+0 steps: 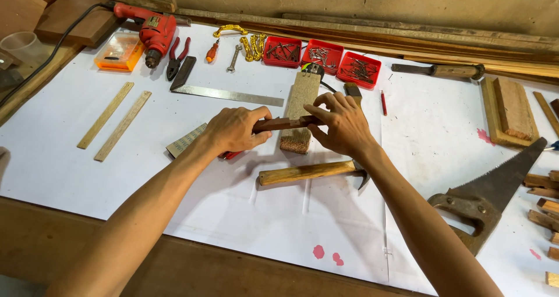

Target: Measure, mark, and cut wood to create joinery using hand tools.

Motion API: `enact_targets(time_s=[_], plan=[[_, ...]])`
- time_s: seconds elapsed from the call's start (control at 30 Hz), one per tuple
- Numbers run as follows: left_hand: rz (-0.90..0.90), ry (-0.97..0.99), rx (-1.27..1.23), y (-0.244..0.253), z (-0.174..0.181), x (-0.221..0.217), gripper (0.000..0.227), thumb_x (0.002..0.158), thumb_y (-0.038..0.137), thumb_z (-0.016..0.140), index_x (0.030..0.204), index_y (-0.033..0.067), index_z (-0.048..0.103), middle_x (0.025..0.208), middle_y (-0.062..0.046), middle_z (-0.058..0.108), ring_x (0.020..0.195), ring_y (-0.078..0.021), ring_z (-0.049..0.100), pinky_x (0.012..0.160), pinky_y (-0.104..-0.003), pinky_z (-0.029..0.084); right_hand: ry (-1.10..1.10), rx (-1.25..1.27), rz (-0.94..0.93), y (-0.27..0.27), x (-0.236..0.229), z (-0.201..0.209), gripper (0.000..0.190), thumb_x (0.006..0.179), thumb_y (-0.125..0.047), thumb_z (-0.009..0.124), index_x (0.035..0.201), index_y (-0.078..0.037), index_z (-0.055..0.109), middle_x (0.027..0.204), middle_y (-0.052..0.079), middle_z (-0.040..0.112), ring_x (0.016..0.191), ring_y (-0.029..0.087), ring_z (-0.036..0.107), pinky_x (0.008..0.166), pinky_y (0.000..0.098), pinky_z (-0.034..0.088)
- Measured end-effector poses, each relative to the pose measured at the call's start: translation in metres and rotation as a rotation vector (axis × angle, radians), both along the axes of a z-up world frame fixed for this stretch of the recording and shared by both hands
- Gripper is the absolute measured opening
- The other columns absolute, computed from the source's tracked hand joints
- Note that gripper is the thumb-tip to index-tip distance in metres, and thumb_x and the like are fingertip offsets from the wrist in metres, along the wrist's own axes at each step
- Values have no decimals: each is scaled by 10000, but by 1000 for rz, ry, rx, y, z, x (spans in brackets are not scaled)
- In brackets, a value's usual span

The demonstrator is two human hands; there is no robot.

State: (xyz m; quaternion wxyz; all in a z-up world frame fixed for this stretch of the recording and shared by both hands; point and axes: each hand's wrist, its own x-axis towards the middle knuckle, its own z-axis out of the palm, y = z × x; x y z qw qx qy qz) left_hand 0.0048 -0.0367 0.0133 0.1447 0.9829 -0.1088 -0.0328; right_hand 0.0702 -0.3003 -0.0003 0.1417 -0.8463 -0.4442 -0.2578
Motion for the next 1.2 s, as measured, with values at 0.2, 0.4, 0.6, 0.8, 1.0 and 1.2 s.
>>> enact_targets(time_s=[0.2, 0.4, 0.6, 0.8, 1.0, 1.2], plan=[[-187, -484, 0, 14, -41, 47, 199, 939, 261, 699, 1085, 128, 678, 928, -64, 719, 877, -257, 693, 825, -427, 530, 169, -15, -110, -1, 30, -43, 223, 926, -257, 738, 1095, -114, 759, 947, 40, 727, 876, 227, 680, 827, 415, 526], [-67, -456, 56, -2, -65, 80, 205, 969, 218, 677, 1160, 154, 715, 984, -54, 697, 954, -236, 627, 975, -433, 450, 351, 16, -191, -3, 47, -59, 250, 933, -231, 718, 1138, -92, 754, 997, 68, 717, 737, 258, 690, 612, 416, 569], [-38, -496, -23, -2, -76, 77, 269, 954, 213, 696, 1212, 142, 725, 1005, -75, 663, 997, -258, 610, 999, -442, 452, 355, 75, -158, -4, 45, -59, 259, 929, -223, 721, 1156, -102, 756, 986, 69, 712, 703, 270, 686, 604, 415, 558], [-124, -725, -31, 6, -97, 86, 317, 886, 145, 711, 1201, 130, 739, 1010, -77, 658, 1012, -244, 622, 1053, -512, 430, 344, 81, -180, -3, 40, -59, 279, 930, -213, 739, 1183, -97, 749, 979, 77, 698, 693, 266, 681, 596, 414, 559], [29, -208, -46, -7, -29, 44, 228, 856, 223, 710, 1040, 89, 716, 935, -116, 718, 899, -301, 715, 796, -475, 558, -14, 77, -75, -7, 52, -47, 253, 852, -181, 785, 1102, -150, 759, 1010, 29, 677, 966, 231, 622, 860, 412, 510], [103, -28, -128, -37, 5, -4, 420, 825, 291, 677, 1140, 15, 660, 852, -224, 742, 799, -392, 741, 772, -504, 579, -47, 179, -66, 30, 44, -49, 366, 875, -131, 761, 1240, -154, 746, 1062, 75, 665, 995, 261, 604, 870, 404, 487]])
